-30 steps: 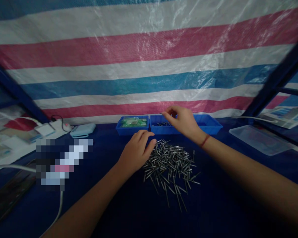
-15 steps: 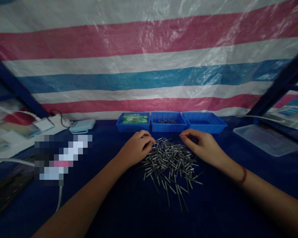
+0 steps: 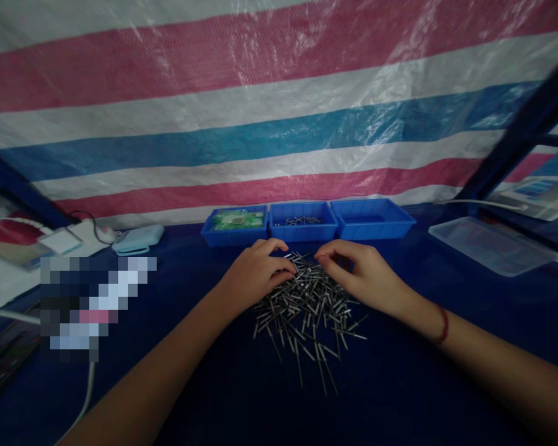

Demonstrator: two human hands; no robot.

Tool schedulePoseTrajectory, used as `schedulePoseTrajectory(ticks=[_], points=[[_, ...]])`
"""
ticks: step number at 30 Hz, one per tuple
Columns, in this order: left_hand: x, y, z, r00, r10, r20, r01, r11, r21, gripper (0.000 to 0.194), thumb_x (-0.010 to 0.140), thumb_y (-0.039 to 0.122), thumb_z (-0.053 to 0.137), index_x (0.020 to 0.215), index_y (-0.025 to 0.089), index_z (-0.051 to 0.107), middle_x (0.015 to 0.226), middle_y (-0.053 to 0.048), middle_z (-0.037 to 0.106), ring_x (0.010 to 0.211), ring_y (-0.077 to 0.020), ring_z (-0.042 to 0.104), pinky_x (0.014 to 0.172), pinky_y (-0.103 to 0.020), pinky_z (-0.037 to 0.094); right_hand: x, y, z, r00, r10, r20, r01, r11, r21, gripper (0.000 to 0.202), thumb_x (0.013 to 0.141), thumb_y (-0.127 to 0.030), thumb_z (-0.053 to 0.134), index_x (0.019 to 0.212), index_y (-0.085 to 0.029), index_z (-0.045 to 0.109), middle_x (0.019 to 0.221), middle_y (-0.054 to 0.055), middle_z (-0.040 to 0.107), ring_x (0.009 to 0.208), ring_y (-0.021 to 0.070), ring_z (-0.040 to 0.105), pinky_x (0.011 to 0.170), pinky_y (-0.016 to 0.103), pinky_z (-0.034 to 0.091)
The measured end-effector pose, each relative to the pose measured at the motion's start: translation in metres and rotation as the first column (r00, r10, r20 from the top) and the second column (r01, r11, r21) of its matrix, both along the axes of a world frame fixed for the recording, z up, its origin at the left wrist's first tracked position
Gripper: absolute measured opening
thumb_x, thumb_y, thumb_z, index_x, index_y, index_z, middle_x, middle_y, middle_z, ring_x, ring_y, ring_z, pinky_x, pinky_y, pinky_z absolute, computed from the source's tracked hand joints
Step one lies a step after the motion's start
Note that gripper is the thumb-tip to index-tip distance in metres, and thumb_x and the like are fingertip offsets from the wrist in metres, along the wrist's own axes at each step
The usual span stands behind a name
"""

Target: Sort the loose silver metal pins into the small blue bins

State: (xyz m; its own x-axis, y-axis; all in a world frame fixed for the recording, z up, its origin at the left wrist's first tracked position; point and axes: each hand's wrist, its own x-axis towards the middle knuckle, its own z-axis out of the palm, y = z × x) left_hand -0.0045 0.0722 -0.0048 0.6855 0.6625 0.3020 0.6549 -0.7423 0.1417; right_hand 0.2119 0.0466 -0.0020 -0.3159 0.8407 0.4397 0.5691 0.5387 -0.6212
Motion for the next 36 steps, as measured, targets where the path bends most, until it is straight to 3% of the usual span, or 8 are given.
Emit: schedulePoseTrajectory(ticks=[14,21,25,30,36], points=[[0.008,-0.005,-0.005,0.998,0.037,0.052,-0.039,0.999,0.029,0.013,0.088,0.019,0.052,0.083,0.016,0.064,0.099,-0.006,0.056,0.088,-0.0198,0.053,0.080,-0.040,0.048,-0.007,-0.009,0.003,0.995,0.098,-0.016,-0.098,0.995,-0.004,0.016,0.082,-0.014,0.048,0.080,-0.018,0.063,0.077,0.001,0.066,0.066,0.0114,0.057,0.059,0.025,0.043],[0.000,-0.003,-0.005,0.995,-0.052,0.089,0.048,0.998,0.046,0.015,0.086,0.020,0.056,0.099,0.023,0.065,0.112,-0.006,0.052,0.101,-0.0211,0.052,0.088,-0.041,0.046,-0.006,-0.010,0.003,0.995,0.102,-0.007,-0.102,0.995,-0.009,0.017,0.083,-0.016,0.047,0.081,-0.018,0.064,0.077,0.001,0.065,0.067,0.0118,0.057,0.060,0.026,0.043],[0.002,-0.002,-0.004,0.996,-0.064,0.067,0.060,0.996,0.060,0.009,0.084,0.025,0.061,0.090,0.023,0.067,0.111,-0.005,0.054,0.099,-0.0222,0.053,0.087,-0.042,0.046,-0.007,-0.009,0.002,0.993,0.117,-0.006,-0.117,0.993,-0.018,0.017,0.084,-0.017,0.047,0.082,-0.018,0.063,0.077,0.001,0.064,0.066,0.0113,0.056,0.059,0.026,0.043],[0.005,-0.008,0.002,0.999,-0.043,0.033,0.040,0.995,0.093,0.009,0.087,0.020,0.055,0.086,0.017,0.063,0.109,-0.007,0.055,0.097,-0.0228,0.054,0.085,-0.042,0.047,-0.007,-0.010,0.002,0.994,0.106,0.003,-0.106,0.994,0.000,0.016,0.084,-0.016,0.047,0.081,-0.018,0.062,0.077,0.000,0.063,0.067,0.0114,0.056,0.061,0.026,0.042],[0.006,-0.027,0.016,0.997,-0.051,0.061,0.037,0.976,0.215,0.013,0.091,0.018,0.045,0.092,0.013,0.057,0.112,-0.011,0.054,0.098,-0.0239,0.055,0.084,-0.044,0.048,-0.010,-0.019,0.008,0.993,0.107,0.044,-0.107,0.994,0.004,0.017,0.087,-0.028,0.051,0.085,-0.017,0.063,0.078,0.002,0.061,0.069,0.0130,0.055,0.064,0.028,0.041]])
